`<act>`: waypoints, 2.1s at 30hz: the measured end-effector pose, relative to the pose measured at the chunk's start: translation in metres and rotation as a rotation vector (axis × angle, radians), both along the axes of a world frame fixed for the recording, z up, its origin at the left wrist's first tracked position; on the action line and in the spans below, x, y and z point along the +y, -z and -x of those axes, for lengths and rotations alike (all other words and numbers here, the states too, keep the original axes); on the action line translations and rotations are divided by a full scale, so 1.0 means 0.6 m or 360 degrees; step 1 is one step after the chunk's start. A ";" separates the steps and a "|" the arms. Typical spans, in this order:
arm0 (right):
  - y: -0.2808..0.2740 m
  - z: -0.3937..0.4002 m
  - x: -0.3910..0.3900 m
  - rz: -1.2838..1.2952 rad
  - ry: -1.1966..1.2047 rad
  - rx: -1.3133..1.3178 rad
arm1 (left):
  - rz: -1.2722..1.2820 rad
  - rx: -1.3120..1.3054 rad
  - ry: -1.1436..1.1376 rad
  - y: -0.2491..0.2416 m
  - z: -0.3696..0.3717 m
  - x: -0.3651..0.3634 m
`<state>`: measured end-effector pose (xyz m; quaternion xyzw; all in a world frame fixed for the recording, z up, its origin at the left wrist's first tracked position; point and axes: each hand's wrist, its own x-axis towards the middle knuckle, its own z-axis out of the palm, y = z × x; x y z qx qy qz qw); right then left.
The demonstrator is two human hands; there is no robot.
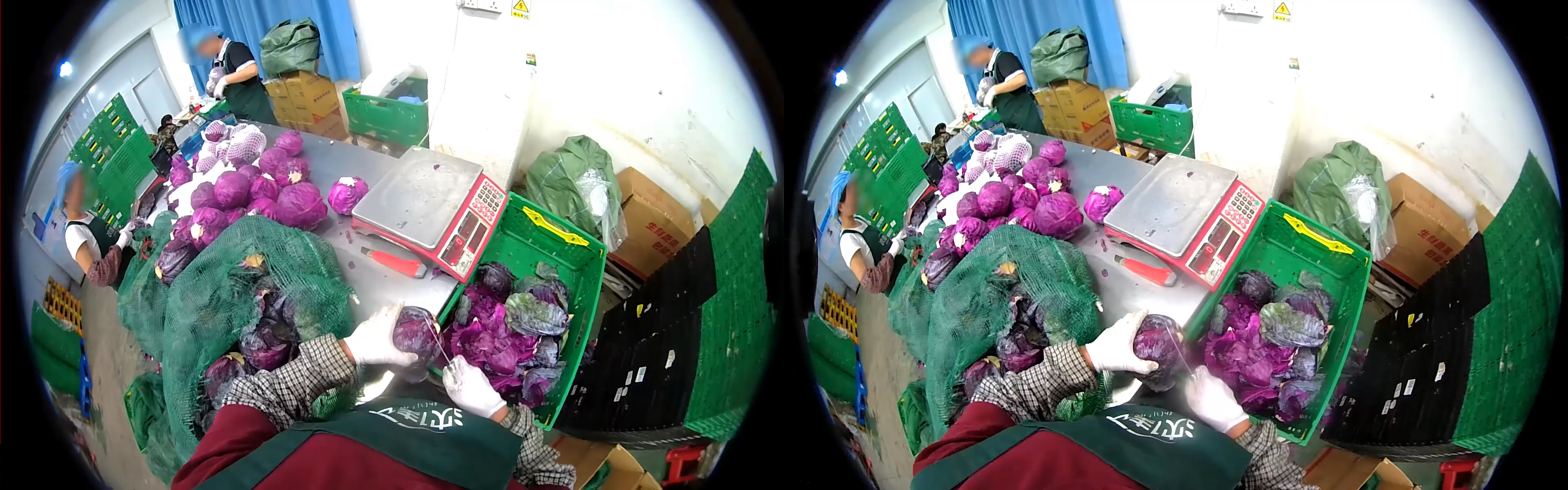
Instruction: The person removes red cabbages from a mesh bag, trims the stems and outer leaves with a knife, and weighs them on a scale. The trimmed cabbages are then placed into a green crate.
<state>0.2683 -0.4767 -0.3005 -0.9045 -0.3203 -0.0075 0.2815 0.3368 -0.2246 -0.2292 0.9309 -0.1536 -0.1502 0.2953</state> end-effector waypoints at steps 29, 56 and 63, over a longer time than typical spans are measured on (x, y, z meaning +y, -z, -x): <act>-0.004 -0.138 0.078 -0.1109 0.0533 0.0088 | 0.0109 -0.0460 0.0013 -0.007 0.018 0.045; -0.037 -0.093 -0.008 -0.0201 0.0275 -0.0769 | 0.0023 -0.0412 -0.0211 -0.009 -0.002 -0.023; -0.044 -0.091 0.050 -0.0519 0.0341 -0.0488 | -0.0159 -0.0470 -0.0142 -0.013 -0.009 -0.056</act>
